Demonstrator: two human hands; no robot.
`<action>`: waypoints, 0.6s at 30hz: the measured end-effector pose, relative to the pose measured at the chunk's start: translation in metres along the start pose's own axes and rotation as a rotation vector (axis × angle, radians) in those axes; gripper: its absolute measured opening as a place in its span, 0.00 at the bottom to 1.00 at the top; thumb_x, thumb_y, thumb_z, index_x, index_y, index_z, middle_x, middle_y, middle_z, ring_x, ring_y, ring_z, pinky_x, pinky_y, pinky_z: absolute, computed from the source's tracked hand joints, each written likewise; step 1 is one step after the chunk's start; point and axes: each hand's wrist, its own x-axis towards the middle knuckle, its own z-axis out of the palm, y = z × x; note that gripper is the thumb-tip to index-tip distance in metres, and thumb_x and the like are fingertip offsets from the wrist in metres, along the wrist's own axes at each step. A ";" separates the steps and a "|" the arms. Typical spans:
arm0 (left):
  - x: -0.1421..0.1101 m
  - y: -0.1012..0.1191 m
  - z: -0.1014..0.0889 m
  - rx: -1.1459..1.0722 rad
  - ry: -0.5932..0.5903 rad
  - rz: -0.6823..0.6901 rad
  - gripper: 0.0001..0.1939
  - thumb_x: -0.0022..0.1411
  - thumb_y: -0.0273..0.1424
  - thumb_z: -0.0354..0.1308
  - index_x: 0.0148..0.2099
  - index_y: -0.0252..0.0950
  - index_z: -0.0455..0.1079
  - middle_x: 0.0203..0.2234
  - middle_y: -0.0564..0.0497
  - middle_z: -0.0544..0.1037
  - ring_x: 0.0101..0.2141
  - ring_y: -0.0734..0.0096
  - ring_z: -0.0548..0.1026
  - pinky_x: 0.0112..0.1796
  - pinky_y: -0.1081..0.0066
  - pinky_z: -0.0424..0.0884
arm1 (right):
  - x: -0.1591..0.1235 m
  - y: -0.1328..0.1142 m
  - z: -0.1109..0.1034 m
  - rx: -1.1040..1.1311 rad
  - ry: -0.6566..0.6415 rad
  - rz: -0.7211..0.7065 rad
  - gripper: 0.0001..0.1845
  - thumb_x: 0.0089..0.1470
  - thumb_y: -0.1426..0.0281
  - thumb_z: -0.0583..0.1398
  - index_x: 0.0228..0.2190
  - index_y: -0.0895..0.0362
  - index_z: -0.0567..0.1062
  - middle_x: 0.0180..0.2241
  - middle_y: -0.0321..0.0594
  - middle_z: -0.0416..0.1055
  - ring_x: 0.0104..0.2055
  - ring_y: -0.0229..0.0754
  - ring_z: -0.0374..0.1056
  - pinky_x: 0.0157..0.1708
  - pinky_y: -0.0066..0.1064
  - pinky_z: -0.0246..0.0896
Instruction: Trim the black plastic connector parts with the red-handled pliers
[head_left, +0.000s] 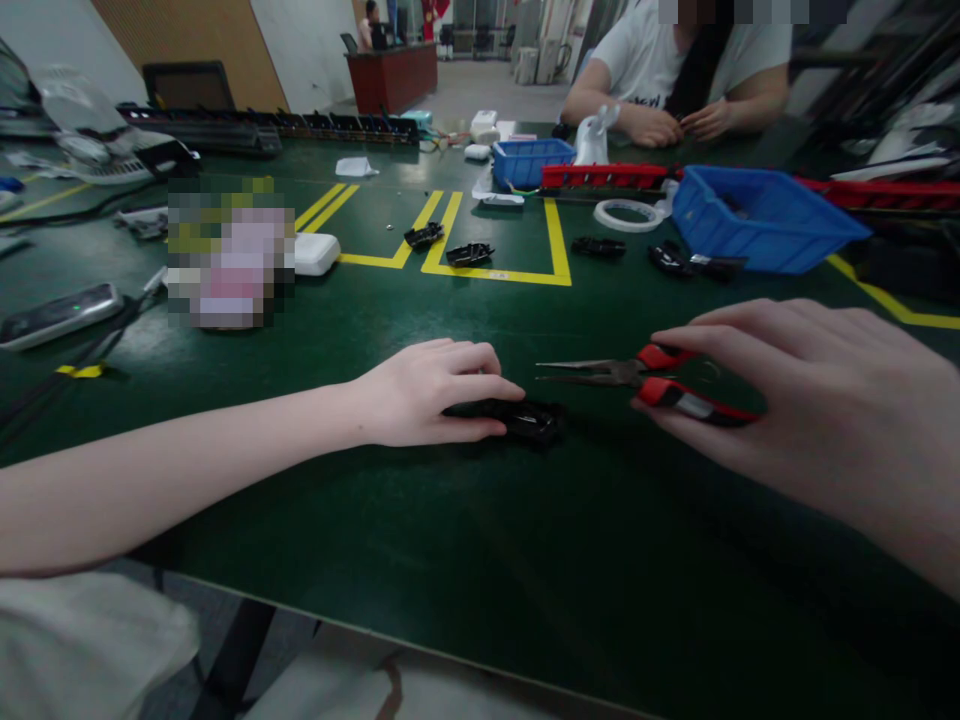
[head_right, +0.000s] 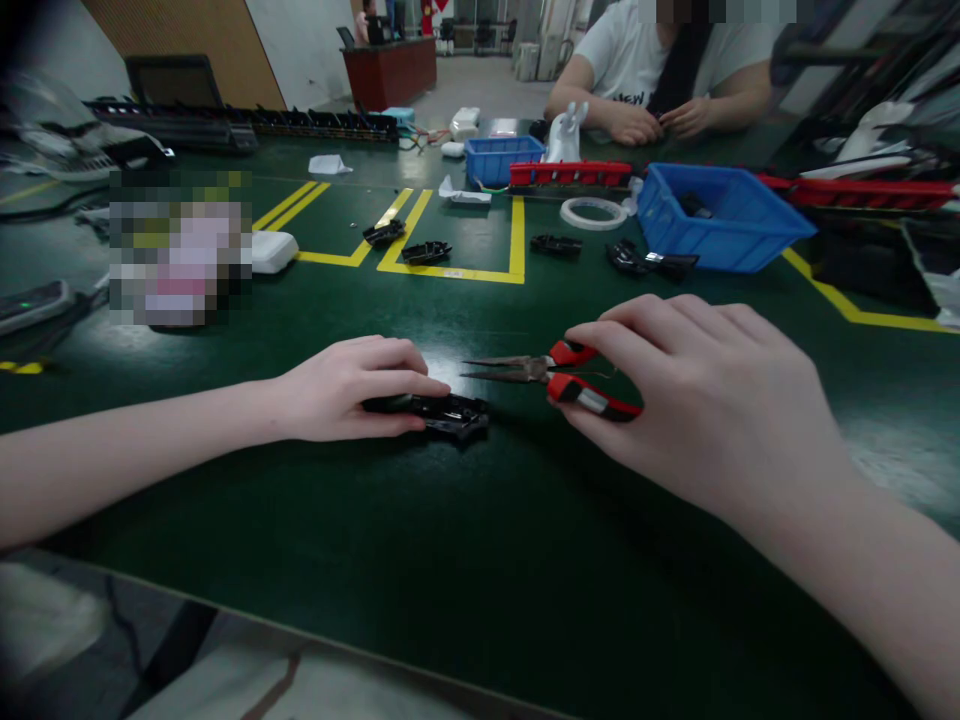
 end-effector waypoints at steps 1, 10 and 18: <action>0.000 0.000 0.000 0.005 0.003 0.007 0.14 0.72 0.36 0.53 0.54 0.35 0.72 0.45 0.43 0.75 0.40 0.64 0.75 0.40 0.68 0.69 | 0.000 0.004 0.005 0.011 -0.010 0.016 0.17 0.57 0.58 0.57 0.45 0.53 0.72 0.41 0.54 0.74 0.38 0.63 0.70 0.31 0.49 0.60; -0.001 0.004 -0.002 0.091 -0.036 0.072 0.13 0.72 0.31 0.52 0.55 0.37 0.73 0.53 0.43 0.74 0.45 0.63 0.75 0.44 0.65 0.69 | -0.003 0.022 0.044 0.195 -0.115 0.022 0.23 0.61 0.50 0.56 0.47 0.54 0.73 0.44 0.52 0.75 0.38 0.55 0.71 0.34 0.45 0.62; 0.002 0.014 -0.005 0.143 -0.027 0.046 0.10 0.71 0.29 0.53 0.51 0.36 0.73 0.53 0.43 0.74 0.48 0.60 0.72 0.51 0.60 0.66 | -0.001 0.001 0.036 0.242 -0.031 -0.023 0.19 0.62 0.59 0.58 0.49 0.57 0.72 0.47 0.53 0.74 0.46 0.56 0.72 0.41 0.48 0.67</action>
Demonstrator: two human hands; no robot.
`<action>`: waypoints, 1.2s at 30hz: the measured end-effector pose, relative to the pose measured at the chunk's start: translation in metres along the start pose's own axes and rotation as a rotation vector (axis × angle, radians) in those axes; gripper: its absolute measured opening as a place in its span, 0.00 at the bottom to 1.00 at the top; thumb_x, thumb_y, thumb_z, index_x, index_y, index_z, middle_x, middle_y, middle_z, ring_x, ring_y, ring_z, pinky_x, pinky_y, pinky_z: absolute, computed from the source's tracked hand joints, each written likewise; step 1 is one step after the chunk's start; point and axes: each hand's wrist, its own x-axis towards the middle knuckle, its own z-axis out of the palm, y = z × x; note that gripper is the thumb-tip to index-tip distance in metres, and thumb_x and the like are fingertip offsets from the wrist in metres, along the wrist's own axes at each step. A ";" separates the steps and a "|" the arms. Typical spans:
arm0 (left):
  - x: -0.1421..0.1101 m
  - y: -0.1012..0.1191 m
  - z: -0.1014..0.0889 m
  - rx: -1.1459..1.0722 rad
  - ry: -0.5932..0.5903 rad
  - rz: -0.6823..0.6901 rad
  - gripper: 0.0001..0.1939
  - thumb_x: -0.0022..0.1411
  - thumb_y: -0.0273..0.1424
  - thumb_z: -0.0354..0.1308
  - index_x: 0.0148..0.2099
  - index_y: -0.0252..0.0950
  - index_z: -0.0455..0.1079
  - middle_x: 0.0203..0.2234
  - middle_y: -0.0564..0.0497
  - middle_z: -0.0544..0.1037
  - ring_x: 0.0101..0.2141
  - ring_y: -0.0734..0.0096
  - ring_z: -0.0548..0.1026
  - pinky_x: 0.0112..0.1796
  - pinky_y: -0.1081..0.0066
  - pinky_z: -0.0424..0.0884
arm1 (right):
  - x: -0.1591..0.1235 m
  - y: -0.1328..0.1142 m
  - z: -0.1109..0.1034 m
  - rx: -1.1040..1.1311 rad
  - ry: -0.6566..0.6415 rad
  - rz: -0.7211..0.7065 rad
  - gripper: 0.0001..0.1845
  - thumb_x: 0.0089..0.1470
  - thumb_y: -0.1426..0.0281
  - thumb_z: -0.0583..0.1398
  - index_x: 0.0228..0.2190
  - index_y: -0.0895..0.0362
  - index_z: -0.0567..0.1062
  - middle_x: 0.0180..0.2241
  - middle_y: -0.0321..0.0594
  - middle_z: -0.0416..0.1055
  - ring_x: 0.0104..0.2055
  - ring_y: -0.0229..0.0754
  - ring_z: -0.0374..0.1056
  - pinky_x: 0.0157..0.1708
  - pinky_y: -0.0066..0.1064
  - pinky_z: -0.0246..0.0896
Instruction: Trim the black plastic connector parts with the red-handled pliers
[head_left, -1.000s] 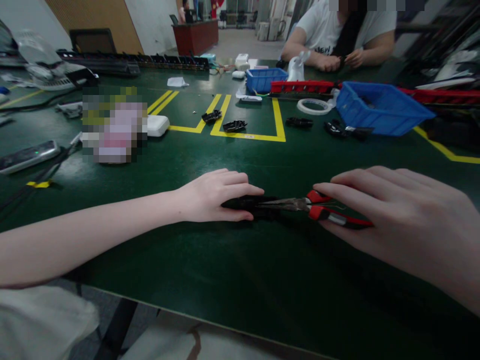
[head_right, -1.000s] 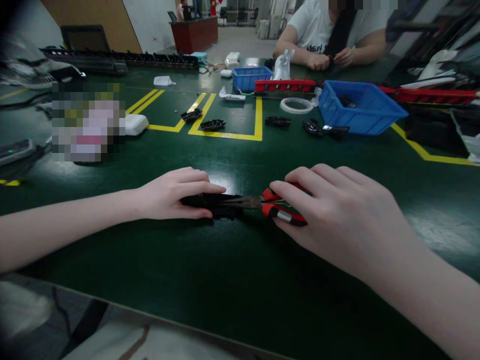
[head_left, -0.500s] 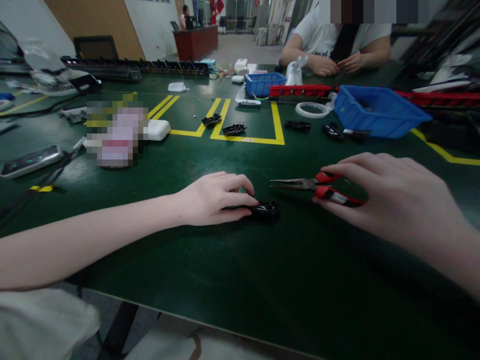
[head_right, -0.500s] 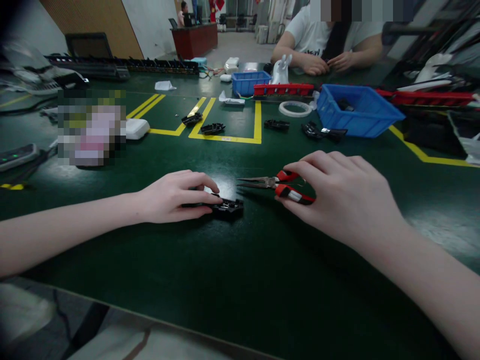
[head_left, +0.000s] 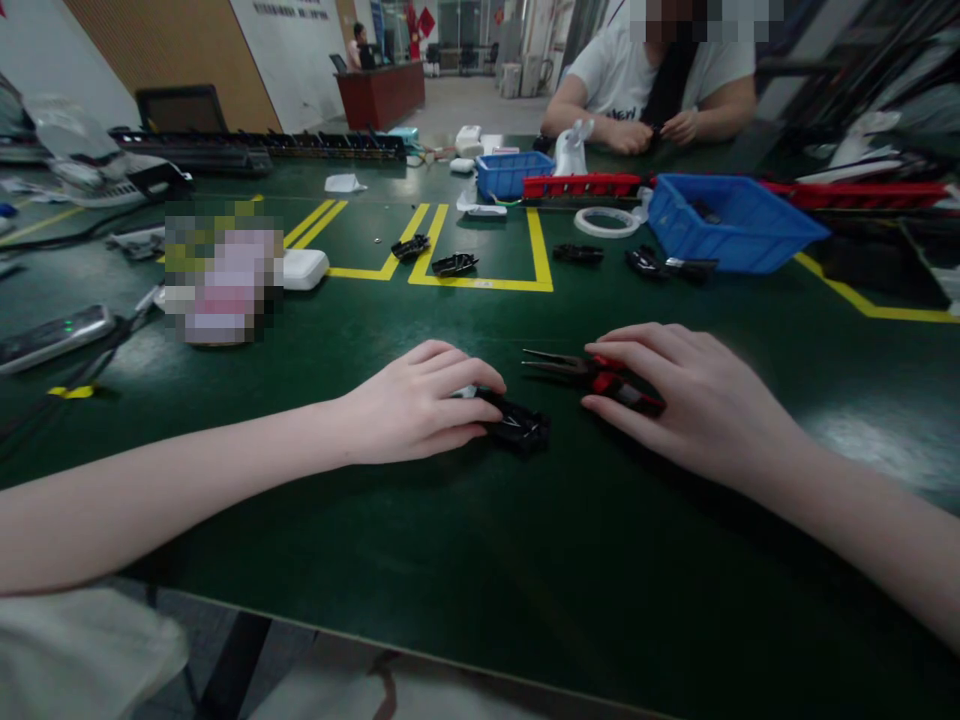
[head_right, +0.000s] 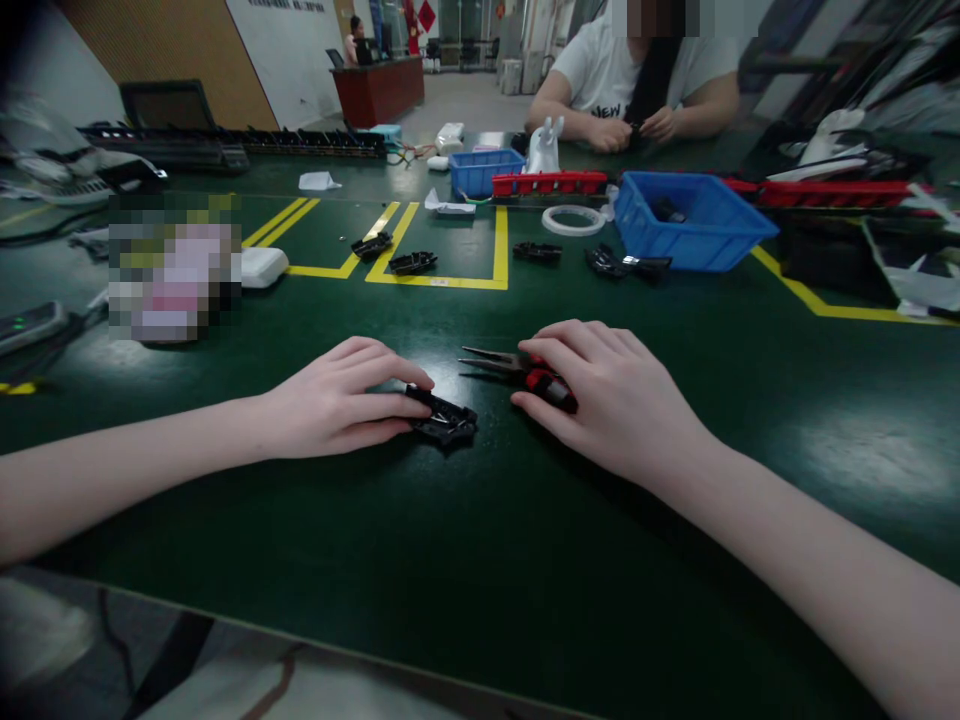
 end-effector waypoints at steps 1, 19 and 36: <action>0.001 0.002 0.000 0.001 -0.004 -0.016 0.10 0.71 0.29 0.53 0.50 0.36 0.73 0.53 0.44 0.74 0.49 0.60 0.72 0.52 0.59 0.65 | 0.000 -0.008 -0.001 0.032 0.036 -0.035 0.18 0.62 0.61 0.59 0.49 0.57 0.72 0.47 0.52 0.75 0.47 0.54 0.72 0.42 0.47 0.67; 0.028 0.020 -0.006 -0.307 -0.135 -0.270 0.05 0.69 0.31 0.57 0.44 0.37 0.72 0.50 0.47 0.73 0.50 0.59 0.71 0.50 0.58 0.66 | 0.006 -0.058 0.008 0.206 0.058 -0.165 0.09 0.63 0.68 0.58 0.39 0.57 0.77 0.38 0.46 0.76 0.39 0.46 0.72 0.36 0.39 0.64; 0.054 0.037 -0.011 0.040 -0.052 -0.262 0.05 0.67 0.28 0.55 0.39 0.35 0.72 0.47 0.45 0.74 0.53 0.55 0.69 0.64 0.41 0.51 | 0.008 -0.054 0.004 0.437 0.059 0.039 0.05 0.61 0.69 0.60 0.36 0.55 0.76 0.36 0.43 0.75 0.39 0.46 0.71 0.39 0.39 0.64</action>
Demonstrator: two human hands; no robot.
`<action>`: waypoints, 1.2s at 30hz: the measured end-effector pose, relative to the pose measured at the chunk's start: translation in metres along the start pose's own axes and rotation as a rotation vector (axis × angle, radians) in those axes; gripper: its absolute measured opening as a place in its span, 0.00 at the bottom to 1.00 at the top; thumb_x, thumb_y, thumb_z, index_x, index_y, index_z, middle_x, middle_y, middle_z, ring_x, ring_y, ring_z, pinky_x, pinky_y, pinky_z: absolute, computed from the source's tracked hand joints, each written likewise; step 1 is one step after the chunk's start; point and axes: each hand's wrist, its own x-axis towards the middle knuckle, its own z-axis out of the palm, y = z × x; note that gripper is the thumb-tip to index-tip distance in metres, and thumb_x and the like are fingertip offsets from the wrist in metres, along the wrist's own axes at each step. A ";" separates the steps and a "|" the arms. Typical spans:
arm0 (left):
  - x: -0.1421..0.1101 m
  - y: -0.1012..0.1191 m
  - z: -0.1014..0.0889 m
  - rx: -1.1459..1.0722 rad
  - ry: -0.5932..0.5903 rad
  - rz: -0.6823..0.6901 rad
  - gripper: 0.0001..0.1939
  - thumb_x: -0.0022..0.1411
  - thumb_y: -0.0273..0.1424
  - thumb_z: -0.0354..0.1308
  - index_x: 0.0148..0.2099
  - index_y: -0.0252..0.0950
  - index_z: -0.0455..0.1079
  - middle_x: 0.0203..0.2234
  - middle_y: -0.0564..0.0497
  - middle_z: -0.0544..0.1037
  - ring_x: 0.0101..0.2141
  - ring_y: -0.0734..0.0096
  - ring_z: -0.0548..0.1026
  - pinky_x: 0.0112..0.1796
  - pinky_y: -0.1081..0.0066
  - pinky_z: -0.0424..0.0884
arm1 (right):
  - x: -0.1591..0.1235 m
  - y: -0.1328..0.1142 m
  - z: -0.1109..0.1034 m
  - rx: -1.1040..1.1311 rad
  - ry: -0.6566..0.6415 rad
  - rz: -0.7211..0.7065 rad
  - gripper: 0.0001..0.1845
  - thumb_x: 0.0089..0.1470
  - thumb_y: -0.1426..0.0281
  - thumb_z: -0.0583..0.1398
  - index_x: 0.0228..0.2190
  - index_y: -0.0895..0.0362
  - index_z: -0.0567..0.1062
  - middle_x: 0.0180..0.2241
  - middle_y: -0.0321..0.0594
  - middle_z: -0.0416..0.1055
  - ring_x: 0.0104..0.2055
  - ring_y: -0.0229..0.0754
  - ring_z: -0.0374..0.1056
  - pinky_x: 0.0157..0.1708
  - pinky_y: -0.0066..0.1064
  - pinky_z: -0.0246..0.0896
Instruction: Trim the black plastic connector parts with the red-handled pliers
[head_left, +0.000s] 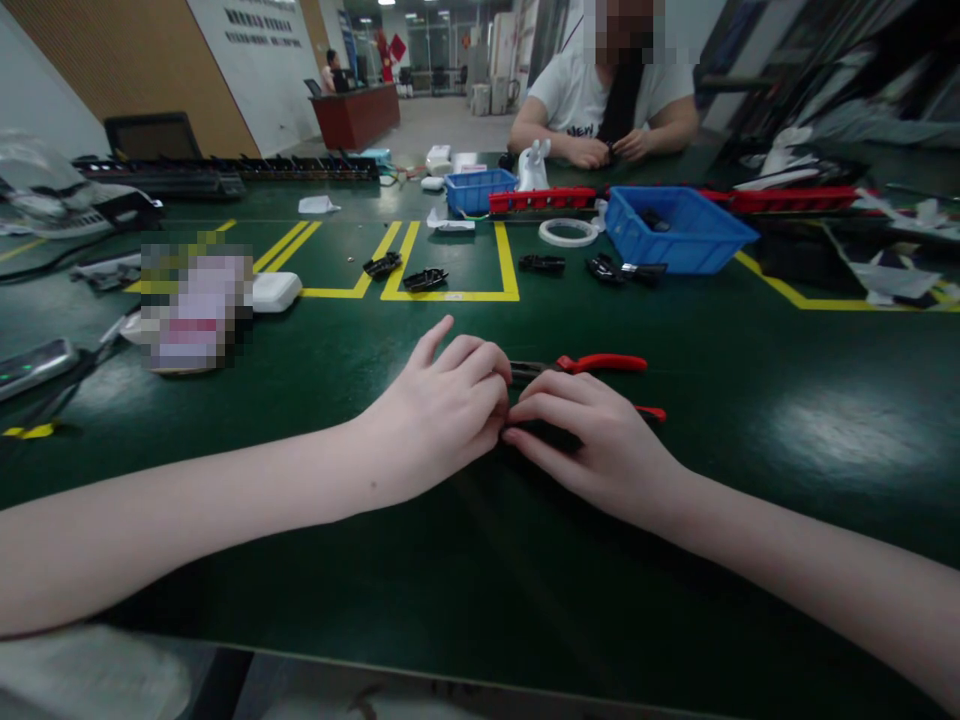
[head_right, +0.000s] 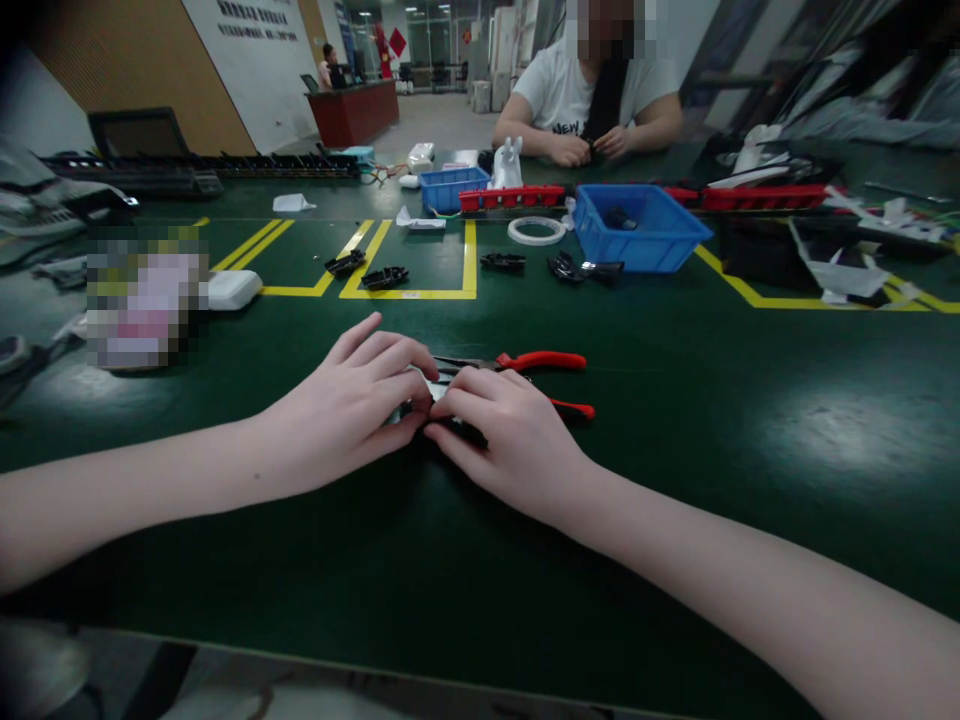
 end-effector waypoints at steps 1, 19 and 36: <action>0.001 0.000 -0.001 -0.002 0.017 0.010 0.05 0.68 0.27 0.53 0.40 0.35 0.71 0.47 0.45 0.74 0.53 0.55 0.69 0.64 0.41 0.50 | 0.001 0.002 -0.001 0.028 0.020 0.024 0.04 0.60 0.70 0.60 0.35 0.55 0.76 0.36 0.43 0.75 0.38 0.45 0.72 0.38 0.38 0.65; -0.003 -0.038 0.019 -0.516 0.032 0.226 0.14 0.70 0.33 0.56 0.55 0.35 0.65 0.53 0.39 0.71 0.54 0.57 0.70 0.54 0.57 0.69 | 0.004 0.005 -0.009 0.215 0.104 0.110 0.06 0.62 0.72 0.58 0.35 0.54 0.75 0.30 0.37 0.75 0.30 0.40 0.70 0.30 0.33 0.64; -0.003 -0.051 0.030 -0.324 -0.083 0.336 0.22 0.65 0.45 0.62 0.55 0.38 0.73 0.50 0.41 0.74 0.50 0.55 0.73 0.49 0.59 0.69 | 0.001 0.007 -0.012 -0.214 -0.091 -0.254 0.11 0.64 0.73 0.54 0.35 0.56 0.78 0.30 0.39 0.75 0.28 0.38 0.64 0.32 0.33 0.61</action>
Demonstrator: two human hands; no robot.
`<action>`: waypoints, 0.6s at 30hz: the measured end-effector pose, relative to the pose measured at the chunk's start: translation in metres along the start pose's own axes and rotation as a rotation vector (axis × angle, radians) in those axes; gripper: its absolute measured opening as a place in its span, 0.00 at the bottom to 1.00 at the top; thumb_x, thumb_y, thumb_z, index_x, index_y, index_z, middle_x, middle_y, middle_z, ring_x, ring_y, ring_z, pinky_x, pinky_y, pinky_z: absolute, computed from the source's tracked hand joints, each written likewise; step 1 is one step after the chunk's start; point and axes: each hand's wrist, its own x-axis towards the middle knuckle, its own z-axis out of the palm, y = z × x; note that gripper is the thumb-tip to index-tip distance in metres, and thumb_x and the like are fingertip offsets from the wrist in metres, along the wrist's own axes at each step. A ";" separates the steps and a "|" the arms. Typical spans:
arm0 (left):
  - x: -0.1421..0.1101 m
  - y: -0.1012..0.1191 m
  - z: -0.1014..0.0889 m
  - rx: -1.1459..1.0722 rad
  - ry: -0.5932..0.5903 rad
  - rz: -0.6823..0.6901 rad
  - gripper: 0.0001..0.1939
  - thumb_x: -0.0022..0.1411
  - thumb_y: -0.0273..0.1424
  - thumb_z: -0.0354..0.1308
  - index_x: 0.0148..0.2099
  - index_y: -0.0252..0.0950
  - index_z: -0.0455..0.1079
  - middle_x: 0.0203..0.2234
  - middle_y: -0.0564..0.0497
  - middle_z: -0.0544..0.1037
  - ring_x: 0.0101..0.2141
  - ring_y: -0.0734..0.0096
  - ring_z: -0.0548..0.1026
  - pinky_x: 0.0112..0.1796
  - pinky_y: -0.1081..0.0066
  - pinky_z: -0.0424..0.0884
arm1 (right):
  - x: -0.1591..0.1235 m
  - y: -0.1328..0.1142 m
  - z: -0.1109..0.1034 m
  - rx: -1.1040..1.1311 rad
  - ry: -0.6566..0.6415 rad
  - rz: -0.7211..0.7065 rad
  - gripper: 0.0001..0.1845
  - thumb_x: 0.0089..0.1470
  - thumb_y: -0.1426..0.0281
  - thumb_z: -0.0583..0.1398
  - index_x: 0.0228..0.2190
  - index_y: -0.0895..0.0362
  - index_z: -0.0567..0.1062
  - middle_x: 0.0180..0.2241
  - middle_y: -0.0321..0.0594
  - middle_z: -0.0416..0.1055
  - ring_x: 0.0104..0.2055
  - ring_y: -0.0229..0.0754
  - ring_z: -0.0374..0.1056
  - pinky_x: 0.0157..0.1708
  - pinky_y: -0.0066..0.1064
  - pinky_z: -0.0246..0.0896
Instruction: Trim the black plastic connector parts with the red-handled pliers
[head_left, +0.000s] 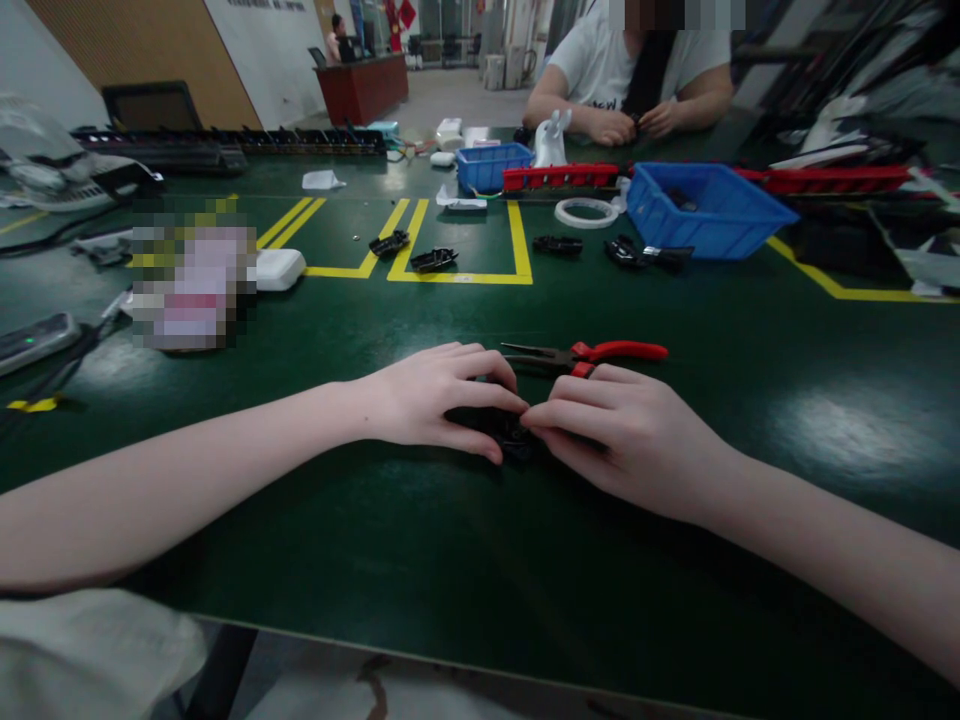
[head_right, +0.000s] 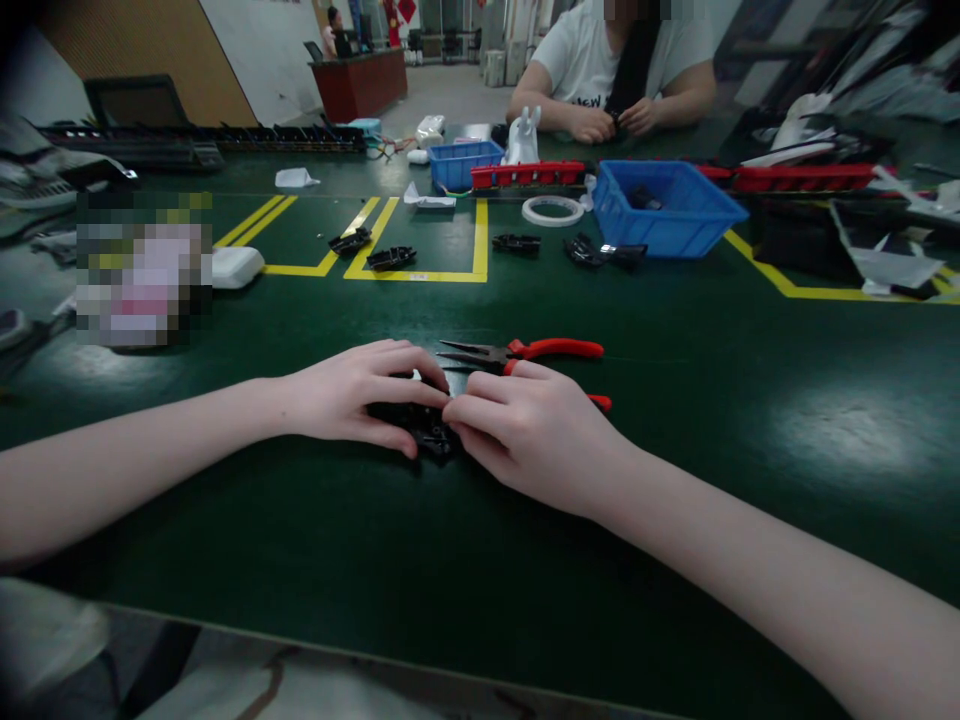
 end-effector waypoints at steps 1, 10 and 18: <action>0.000 0.000 0.000 0.000 -0.001 -0.005 0.22 0.65 0.45 0.62 0.55 0.38 0.73 0.50 0.41 0.74 0.50 0.55 0.73 0.49 0.59 0.69 | 0.000 -0.001 0.000 -0.005 -0.007 -0.003 0.12 0.64 0.73 0.54 0.35 0.56 0.78 0.30 0.39 0.75 0.28 0.38 0.64 0.31 0.32 0.61; 0.001 0.000 0.000 -0.019 0.012 0.008 0.22 0.66 0.44 0.62 0.55 0.35 0.73 0.50 0.41 0.74 0.48 0.56 0.72 0.47 0.61 0.69 | 0.003 -0.003 -0.002 0.115 -0.033 0.082 0.09 0.62 0.74 0.55 0.36 0.57 0.76 0.32 0.40 0.76 0.30 0.39 0.68 0.31 0.32 0.61; 0.001 0.000 0.001 -0.027 0.011 0.001 0.20 0.66 0.45 0.61 0.53 0.37 0.74 0.49 0.42 0.74 0.48 0.56 0.72 0.48 0.62 0.68 | 0.003 -0.007 0.000 0.039 -0.053 0.045 0.10 0.64 0.73 0.53 0.35 0.57 0.74 0.32 0.40 0.75 0.29 0.39 0.66 0.31 0.32 0.59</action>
